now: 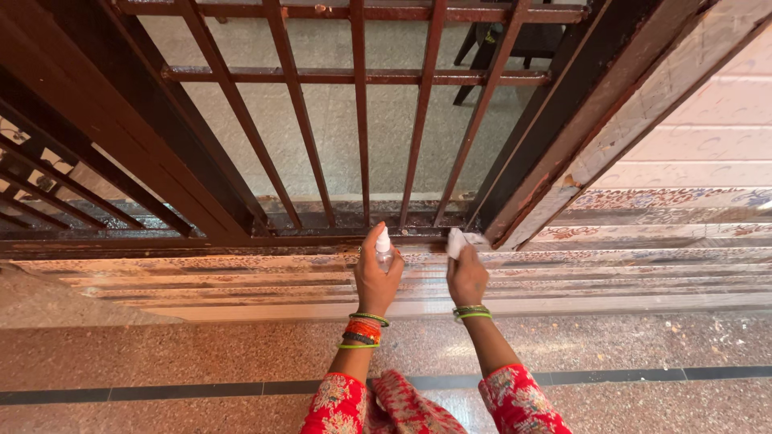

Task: The person sprays a cleaning solution onto a metal window frame and wipes it with a cloth. They repeatedly spray and wipe along the lower horizontal bar and vertical bars of the frame.

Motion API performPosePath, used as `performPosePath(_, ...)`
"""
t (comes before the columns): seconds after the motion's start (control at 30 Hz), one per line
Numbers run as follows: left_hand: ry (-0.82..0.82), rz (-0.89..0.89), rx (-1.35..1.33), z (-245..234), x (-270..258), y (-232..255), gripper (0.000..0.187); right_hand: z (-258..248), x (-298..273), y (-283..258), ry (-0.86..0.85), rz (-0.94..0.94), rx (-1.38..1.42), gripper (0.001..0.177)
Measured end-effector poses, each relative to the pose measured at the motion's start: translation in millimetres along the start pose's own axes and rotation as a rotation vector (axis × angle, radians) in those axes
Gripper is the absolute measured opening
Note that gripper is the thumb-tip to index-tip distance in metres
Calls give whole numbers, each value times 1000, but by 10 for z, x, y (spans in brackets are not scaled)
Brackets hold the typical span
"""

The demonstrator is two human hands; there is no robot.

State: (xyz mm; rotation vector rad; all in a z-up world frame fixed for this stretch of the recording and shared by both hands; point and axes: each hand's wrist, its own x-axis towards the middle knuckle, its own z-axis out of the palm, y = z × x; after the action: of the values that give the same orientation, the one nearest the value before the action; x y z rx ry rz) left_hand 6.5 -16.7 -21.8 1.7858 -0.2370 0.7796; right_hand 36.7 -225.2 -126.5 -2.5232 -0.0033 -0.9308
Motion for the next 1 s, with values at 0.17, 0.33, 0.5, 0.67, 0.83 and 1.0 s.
performPosePath(0.17, 16, -123, -18, 98, -78, -59, 62, 302, 181, -513, -457, 171, 11, 55)
performPosePath(0.33, 49, -111, 26, 68, -111, -93, 61, 322, 111, -519, -412, -57, 90, 58)
performPosePath(0.5, 63, -143, 21, 25, -79, -123, 59, 86, -45, -29, 52, 11, 228, 42)
performPosePath(0.67, 87, -147, 57, 15, -88, -149, 58, 116, -59, -325, -309, 604, 343, 37)
performPosePath(0.83, 100, -98, 68, 15, -79, -192, 60, 268, -15, -869, -244, -116, 407, 35)
performPosePath(1.0, 61, -170, 54, 5, -86, -210, 60, 279, -5, -555, -106, -118, 156, 29)
